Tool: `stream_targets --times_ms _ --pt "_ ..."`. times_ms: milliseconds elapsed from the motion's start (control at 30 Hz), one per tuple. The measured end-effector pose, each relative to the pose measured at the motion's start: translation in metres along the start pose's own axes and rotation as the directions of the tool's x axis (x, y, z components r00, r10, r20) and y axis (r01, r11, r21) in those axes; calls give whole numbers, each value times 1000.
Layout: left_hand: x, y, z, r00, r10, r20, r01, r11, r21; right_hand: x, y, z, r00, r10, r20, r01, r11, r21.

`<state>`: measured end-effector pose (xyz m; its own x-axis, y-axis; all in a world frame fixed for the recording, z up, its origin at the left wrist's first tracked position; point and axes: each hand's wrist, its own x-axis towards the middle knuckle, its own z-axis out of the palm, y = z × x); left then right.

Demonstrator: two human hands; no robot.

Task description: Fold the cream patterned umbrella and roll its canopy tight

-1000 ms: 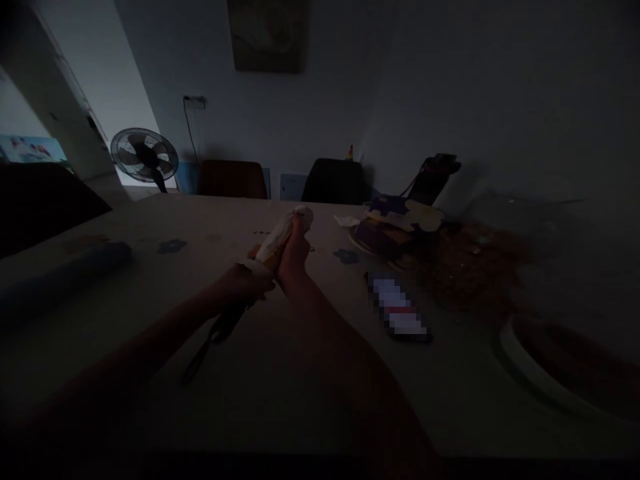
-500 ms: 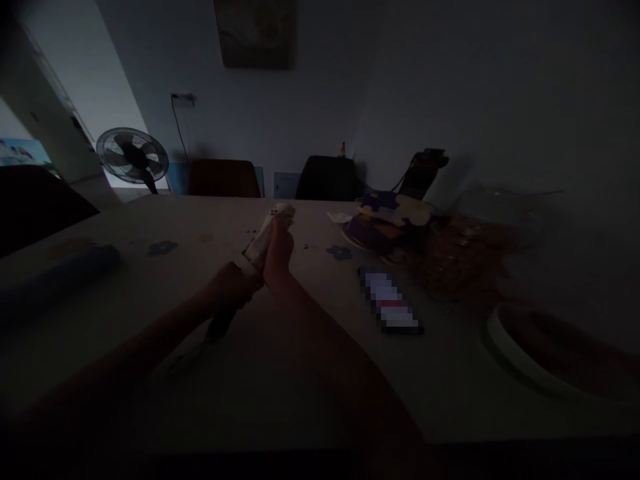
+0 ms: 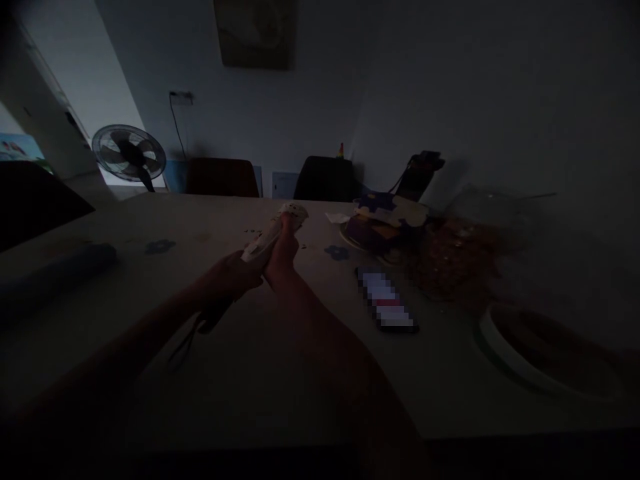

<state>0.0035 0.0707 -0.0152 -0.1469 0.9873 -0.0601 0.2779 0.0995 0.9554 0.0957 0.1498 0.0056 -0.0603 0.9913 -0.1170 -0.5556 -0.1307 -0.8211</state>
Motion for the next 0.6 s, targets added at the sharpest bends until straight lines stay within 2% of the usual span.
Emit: stream_targets --times_ms 67,167,233,333,433,500,600 --pt "1 3 -4 997 19 77 -17 999 -28 -1 -2 1 1000 10 30 -11 999 37" --pt "-4 6 -5 958 27 287 25 984 -179 -4 -5 2 997 41 61 -45 996 76" --pt "-7 6 -4 946 13 324 60 975 -216 -4 -5 1 994 73 86 -80 994 78" --pt "-5 2 1 976 22 215 21 981 -193 1 -2 1 993 62 100 -65 997 32" --pt "2 -3 3 1000 25 12 -24 997 -71 5 4 3 991 3 136 3 999 -38" --pt "7 -3 2 992 21 -122 -17 999 37 5 9 4 980 0 201 24 993 -117" --pt "9 -1 -2 977 9 -212 13 995 103 1 13 5 953 80 292 9 956 -292"
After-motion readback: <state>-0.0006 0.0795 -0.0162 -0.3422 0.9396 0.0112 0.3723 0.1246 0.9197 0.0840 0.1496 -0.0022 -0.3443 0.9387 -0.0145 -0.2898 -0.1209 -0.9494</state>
